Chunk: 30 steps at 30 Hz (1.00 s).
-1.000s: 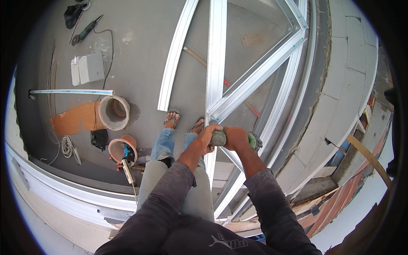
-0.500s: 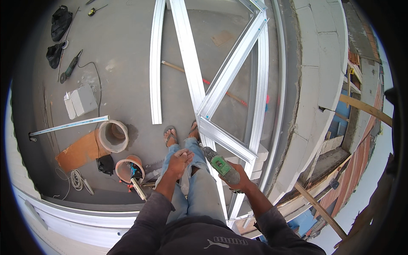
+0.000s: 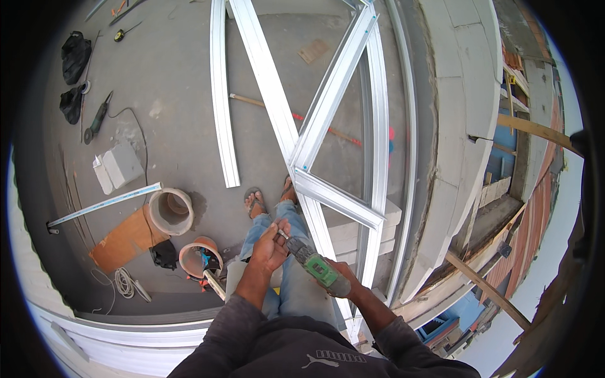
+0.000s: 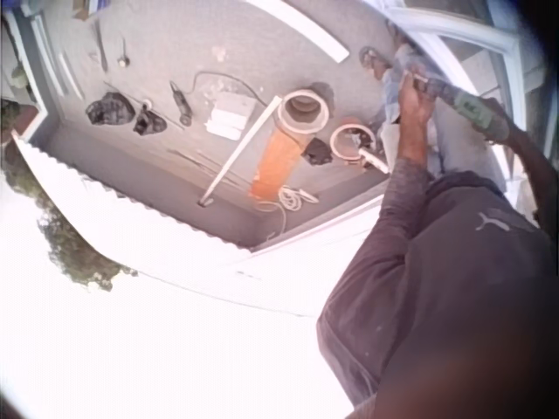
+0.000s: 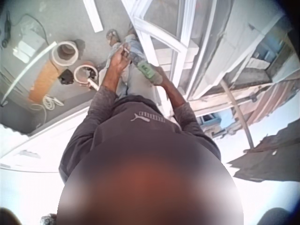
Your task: The person assembles a metal frame structure on a rooftop using a cordless drill to fasten screws into aluminum profiles. They cut a profile with an angle grinder, then continue drilling to join the frame pieces.
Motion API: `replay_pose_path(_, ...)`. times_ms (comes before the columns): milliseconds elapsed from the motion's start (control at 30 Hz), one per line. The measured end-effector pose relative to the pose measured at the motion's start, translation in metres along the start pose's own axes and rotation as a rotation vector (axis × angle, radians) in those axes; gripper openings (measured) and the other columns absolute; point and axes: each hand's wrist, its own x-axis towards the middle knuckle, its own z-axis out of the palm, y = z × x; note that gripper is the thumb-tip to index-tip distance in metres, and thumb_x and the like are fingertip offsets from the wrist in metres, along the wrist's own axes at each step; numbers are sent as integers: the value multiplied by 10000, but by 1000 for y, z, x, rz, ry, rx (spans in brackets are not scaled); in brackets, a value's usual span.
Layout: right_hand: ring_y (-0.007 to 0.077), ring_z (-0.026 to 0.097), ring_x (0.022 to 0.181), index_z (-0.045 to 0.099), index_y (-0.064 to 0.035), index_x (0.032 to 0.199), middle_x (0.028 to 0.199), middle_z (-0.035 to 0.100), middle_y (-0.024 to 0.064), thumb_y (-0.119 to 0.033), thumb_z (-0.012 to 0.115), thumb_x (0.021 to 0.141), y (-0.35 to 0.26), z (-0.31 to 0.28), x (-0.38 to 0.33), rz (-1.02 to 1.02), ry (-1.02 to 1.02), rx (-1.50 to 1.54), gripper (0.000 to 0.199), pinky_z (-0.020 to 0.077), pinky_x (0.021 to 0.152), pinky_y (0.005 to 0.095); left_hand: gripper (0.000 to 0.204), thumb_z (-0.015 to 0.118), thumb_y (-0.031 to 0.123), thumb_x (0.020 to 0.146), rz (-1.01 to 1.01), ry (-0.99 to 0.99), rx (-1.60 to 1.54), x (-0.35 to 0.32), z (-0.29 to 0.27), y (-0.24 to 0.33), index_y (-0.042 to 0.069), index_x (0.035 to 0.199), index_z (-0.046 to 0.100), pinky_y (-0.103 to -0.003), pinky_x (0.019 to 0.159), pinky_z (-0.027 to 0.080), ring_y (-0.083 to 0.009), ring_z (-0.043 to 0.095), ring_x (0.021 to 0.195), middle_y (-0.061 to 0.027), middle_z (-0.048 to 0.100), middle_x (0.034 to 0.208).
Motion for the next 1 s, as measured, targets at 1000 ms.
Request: replay_pose_path(1000,351,764,936,731,-41,1073,973,770,195,-168,768,822,46,-77,148,268,198,-234,283,584,809,416,743,824,543,859,58,-50,277,73,119,-45,5,1309,581,-369,987,508,-199,649,1042,-83,654,1158)
